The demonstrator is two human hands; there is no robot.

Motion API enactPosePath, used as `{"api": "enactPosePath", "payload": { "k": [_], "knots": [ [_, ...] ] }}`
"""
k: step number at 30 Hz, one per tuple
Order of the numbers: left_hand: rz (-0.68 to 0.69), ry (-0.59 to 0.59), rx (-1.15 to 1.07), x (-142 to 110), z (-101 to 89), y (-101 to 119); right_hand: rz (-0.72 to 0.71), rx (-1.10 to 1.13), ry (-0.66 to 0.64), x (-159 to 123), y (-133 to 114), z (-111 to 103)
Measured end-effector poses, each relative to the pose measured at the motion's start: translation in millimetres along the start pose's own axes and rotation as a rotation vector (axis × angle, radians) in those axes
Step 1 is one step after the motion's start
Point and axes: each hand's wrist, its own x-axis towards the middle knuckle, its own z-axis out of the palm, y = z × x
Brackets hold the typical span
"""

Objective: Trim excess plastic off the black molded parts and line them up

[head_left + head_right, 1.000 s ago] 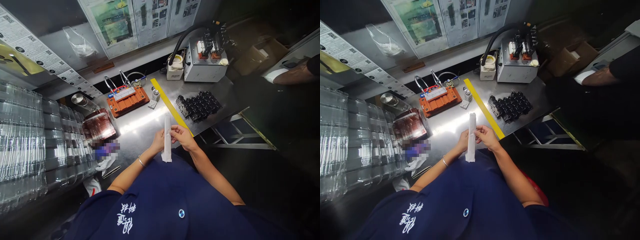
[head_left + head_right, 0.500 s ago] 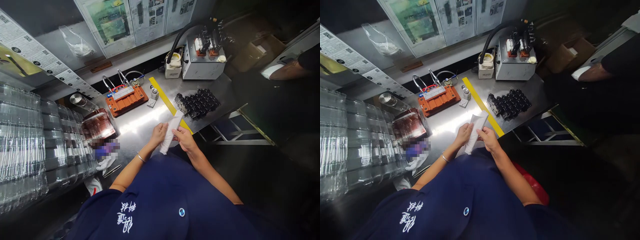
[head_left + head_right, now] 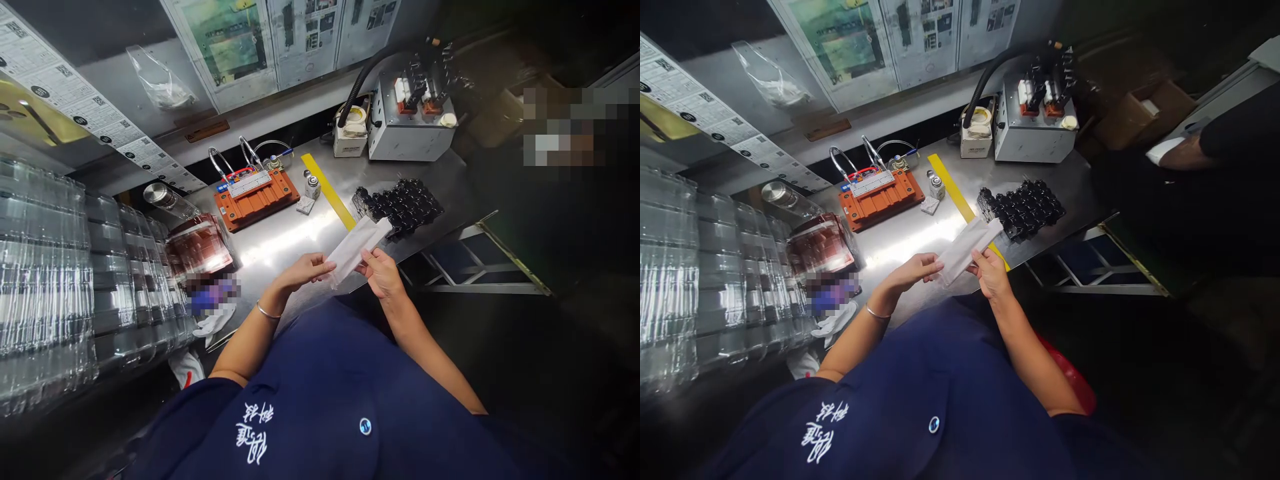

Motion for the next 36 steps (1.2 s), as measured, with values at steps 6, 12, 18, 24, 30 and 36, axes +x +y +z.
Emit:
{"api": "enactPosePath", "payload": {
  "k": [6, 12, 18, 24, 30, 36],
  "knots": [
    [0.095, 0.106, 0.052, -11, 2.9, -10, -0.034, 0.0, 0.084, 8, 8, -8],
    [0.168, 0.295, 0.159, -6, 6.1, -15, -0.022, 0.0, 0.066, 12, 7, -2],
    [0.357, 0.563, 0.366, -18, 20.8, -15, -0.057, -0.048, 0.115, 8, 9, 3],
    [0.414, 0.271, 0.659, -11, 61.3, -25, -0.048, -0.115, 0.087, 4, 18, 10],
    [0.127, 0.212, 0.29, 6, 54.9, -33, -0.059, -0.245, 0.012, 1, 25, 5],
    [-0.085, 0.009, -0.061, -3, 50.4, -37, -0.267, -0.425, 0.128, 18, 7, -4]
  ]
}}
